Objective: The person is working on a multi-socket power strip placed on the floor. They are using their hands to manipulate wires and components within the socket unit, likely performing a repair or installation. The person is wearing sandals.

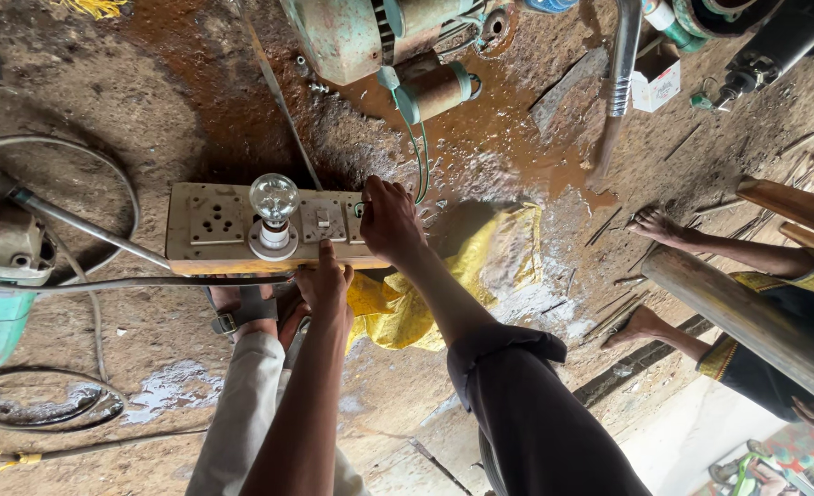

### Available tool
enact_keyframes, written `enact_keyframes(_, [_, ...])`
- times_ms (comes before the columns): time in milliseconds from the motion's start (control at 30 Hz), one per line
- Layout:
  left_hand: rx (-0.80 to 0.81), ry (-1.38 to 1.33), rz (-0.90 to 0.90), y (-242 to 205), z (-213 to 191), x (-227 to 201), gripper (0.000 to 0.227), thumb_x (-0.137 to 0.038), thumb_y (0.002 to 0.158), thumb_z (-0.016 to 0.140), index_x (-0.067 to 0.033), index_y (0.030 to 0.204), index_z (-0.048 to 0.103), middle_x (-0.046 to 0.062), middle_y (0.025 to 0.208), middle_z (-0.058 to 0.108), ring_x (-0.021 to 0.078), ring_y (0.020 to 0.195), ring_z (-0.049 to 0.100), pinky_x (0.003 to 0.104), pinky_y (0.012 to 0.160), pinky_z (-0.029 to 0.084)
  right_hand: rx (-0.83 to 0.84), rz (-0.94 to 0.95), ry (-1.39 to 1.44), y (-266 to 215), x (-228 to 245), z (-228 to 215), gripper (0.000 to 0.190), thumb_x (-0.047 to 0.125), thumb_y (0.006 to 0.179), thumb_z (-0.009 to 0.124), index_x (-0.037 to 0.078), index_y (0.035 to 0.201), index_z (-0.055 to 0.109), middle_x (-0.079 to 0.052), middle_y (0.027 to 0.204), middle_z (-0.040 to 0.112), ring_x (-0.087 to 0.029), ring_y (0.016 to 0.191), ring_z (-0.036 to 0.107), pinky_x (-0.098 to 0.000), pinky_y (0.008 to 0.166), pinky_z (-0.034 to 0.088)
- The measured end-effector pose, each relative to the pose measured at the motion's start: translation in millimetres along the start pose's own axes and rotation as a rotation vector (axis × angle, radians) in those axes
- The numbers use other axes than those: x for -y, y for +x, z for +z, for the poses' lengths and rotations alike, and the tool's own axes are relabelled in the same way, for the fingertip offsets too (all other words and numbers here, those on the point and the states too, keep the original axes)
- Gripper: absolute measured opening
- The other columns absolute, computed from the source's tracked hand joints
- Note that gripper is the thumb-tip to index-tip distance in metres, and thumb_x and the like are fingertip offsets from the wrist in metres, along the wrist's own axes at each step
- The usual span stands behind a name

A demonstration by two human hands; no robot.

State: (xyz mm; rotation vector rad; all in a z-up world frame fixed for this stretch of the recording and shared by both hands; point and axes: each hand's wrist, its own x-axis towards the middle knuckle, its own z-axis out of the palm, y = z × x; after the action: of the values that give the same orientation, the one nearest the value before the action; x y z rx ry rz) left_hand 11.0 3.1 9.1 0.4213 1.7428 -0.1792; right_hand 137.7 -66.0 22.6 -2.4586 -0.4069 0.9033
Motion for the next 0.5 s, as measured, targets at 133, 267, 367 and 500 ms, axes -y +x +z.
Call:
enact_keyframes(133, [0.008, 0.049, 0.023, 0.1, -1.4, -1.9, 0.05, -0.023, 0.096, 0.067, -0.0059, 0.137, 0.045, 0.011, 0.135, 0.054, 0.0261, 0.121, 0.06, 0.047, 0.102, 0.061, -0.014, -0.017, 0.011, -0.3, 0.7, 1.9, 0.01, 0.002, 0.089, 0.057, 0.005, 0.097, 0.052, -0.018, 0.091, 0.062, -0.039, 0.095, 0.059, -0.0535, 0.088, 0.045])
enact_keyframes(267, [0.013, 0.036, 0.019, -3.4, -1.4, -1.2, 0.05, -0.023, 0.096, 0.067, -0.0078, 0.137, 0.044, 0.009, 0.135, 0.054, 0.0252, 0.12, 0.061, 0.047, 0.102, 0.059, -0.013, -0.011, 0.016, -1.5, -0.8, 1.2, 0.011, 0.002, 0.089, 0.058, 0.005, 0.098, 0.052, -0.017, 0.091, 0.063, -0.039, 0.094, 0.059, -0.0537, 0.087, 0.045])
enact_keyframes(367, [0.018, 0.055, 0.022, -4.8, -0.8, -4.0, 0.05, -0.025, 0.096, 0.066, -0.0079, 0.137, 0.044, 0.009, 0.135, 0.055, 0.0251, 0.12, 0.061, 0.047, 0.102, 0.059, -0.012, -0.015, 0.014, 0.3, -0.3, 1.6, 0.011, 0.002, 0.089, 0.058, 0.005, 0.097, 0.052, -0.018, 0.091, 0.063, -0.039, 0.093, 0.059, -0.0537, 0.086, 0.045])
enact_keyframes(500, [0.018, 0.048, 0.029, -5.5, 0.2, -5.6, 0.051, -0.024, 0.096, 0.067, -0.0065, 0.137, 0.044, 0.011, 0.135, 0.054, 0.0265, 0.122, 0.059, 0.047, 0.103, 0.061, -0.011, -0.013, 0.011, 0.4, -1.3, 1.9, 0.011, 0.002, 0.089, 0.058, 0.005, 0.097, 0.052, -0.017, 0.09, 0.062, -0.039, 0.093, 0.059, -0.0534, 0.086, 0.044])
